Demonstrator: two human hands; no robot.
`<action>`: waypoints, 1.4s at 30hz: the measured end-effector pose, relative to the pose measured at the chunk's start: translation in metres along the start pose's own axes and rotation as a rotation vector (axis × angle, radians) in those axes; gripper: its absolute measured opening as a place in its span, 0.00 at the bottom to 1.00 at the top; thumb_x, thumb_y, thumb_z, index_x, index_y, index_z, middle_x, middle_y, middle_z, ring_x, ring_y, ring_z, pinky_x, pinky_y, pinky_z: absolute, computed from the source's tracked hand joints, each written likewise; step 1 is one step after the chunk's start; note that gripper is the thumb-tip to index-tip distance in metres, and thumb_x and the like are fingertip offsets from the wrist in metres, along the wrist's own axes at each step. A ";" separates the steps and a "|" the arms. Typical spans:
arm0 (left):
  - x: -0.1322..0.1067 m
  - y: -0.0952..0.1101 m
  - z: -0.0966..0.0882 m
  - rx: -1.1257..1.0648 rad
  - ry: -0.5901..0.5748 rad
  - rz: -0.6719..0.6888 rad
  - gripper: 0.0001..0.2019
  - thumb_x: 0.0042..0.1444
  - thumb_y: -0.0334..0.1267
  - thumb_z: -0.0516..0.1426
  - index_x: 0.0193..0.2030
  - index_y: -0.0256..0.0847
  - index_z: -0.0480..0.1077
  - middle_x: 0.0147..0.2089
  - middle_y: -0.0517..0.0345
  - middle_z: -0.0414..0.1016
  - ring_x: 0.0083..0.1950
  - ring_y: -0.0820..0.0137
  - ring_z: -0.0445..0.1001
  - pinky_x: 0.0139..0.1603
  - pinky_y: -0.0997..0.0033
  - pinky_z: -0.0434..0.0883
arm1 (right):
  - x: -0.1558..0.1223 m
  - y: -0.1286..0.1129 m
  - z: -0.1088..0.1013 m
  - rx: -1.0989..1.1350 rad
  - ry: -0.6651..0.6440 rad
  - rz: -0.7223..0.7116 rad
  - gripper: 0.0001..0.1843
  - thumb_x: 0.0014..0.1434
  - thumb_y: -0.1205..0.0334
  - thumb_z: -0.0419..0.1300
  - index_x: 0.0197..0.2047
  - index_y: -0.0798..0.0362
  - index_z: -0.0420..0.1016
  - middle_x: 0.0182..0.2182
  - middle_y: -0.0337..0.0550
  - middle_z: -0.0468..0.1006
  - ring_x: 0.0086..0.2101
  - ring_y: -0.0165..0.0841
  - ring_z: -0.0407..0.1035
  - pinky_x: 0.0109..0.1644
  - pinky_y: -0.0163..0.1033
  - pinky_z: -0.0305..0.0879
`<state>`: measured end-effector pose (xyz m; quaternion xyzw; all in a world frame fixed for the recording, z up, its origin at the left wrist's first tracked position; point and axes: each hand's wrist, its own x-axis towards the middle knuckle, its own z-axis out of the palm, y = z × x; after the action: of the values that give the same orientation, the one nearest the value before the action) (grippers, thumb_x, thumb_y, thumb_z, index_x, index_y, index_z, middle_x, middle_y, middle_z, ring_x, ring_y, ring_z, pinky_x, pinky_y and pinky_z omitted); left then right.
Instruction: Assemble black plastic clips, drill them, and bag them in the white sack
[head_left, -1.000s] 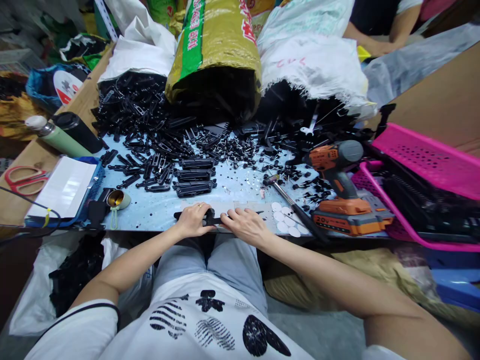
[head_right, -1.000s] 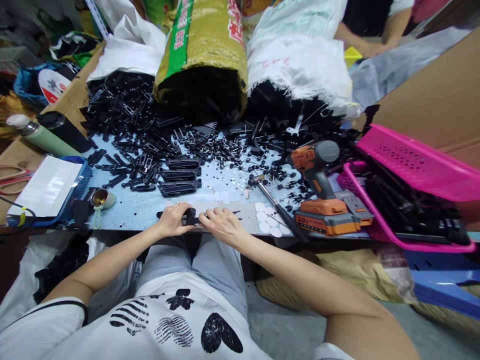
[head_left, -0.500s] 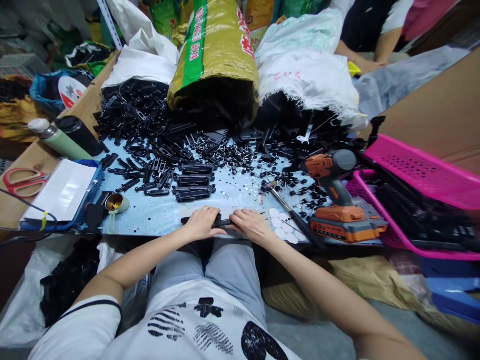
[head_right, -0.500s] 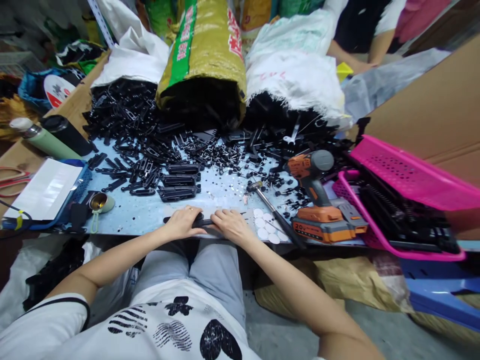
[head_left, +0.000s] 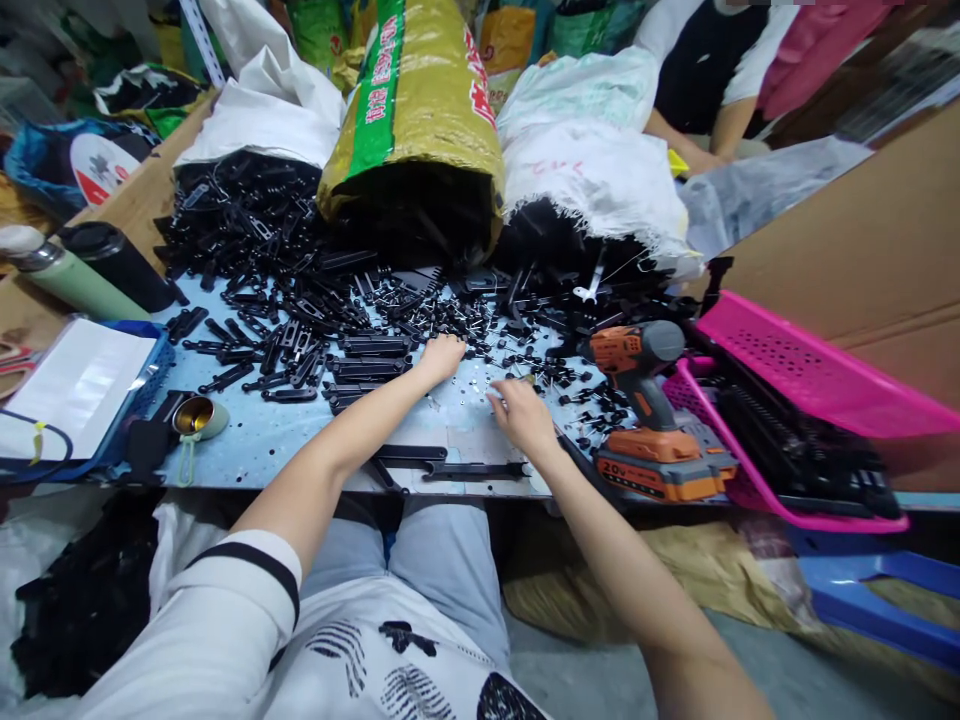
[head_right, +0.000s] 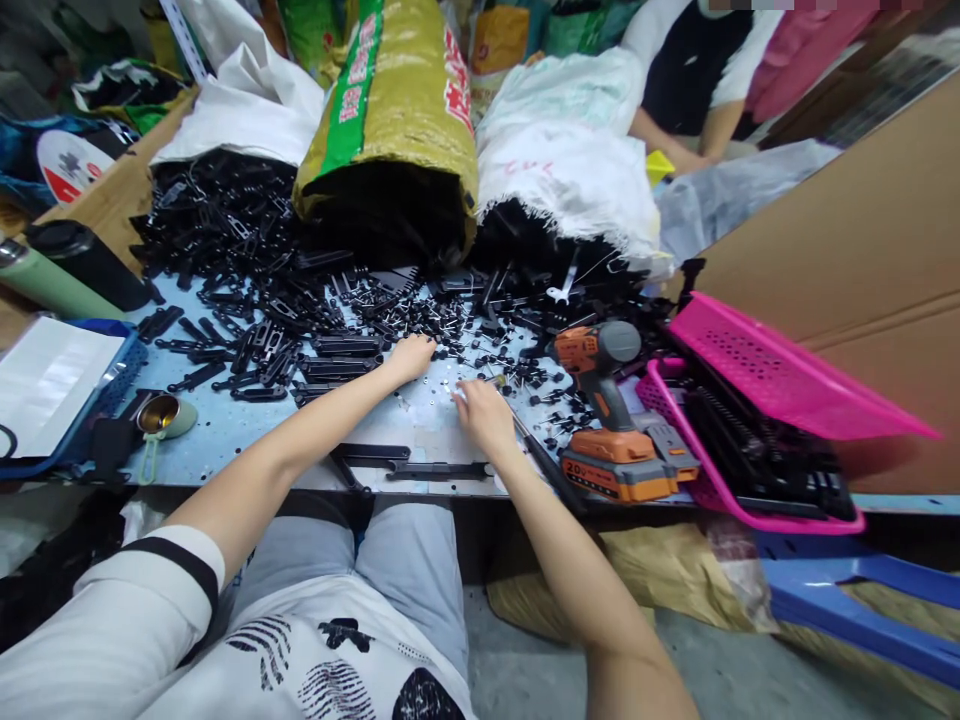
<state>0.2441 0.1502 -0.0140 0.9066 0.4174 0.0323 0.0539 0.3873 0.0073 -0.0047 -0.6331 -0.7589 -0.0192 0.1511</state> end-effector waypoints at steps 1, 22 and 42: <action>-0.001 0.005 0.003 0.002 -0.001 0.013 0.13 0.59 0.26 0.47 0.47 0.32 0.69 0.47 0.41 0.69 0.48 0.60 0.68 0.47 0.61 0.65 | 0.018 0.008 0.004 -0.034 -0.003 0.050 0.16 0.65 0.59 0.46 0.49 0.57 0.69 0.41 0.52 0.72 0.43 0.42 0.63 0.46 0.42 0.59; -0.151 -0.018 -0.039 -0.498 0.450 0.107 0.07 0.61 0.38 0.52 0.39 0.37 0.67 0.41 0.49 0.71 0.45 0.64 0.69 0.48 0.64 0.66 | -0.047 -0.082 -0.001 0.861 0.226 0.136 0.07 0.57 0.58 0.60 0.35 0.53 0.74 0.31 0.42 0.76 0.31 0.31 0.72 0.36 0.36 0.71; -0.255 -0.019 -0.028 -1.409 0.214 -0.678 0.16 0.45 0.49 0.61 0.27 0.36 0.68 0.21 0.62 0.69 0.22 0.76 0.67 0.26 0.76 0.63 | -0.076 -0.096 0.017 0.597 0.335 -0.053 0.10 0.62 0.63 0.54 0.44 0.49 0.74 0.40 0.46 0.77 0.42 0.35 0.73 0.46 0.42 0.71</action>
<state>0.0609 -0.0291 0.0080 0.4740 0.5551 0.3582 0.5821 0.3023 -0.0800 -0.0246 -0.5291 -0.7119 0.0959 0.4517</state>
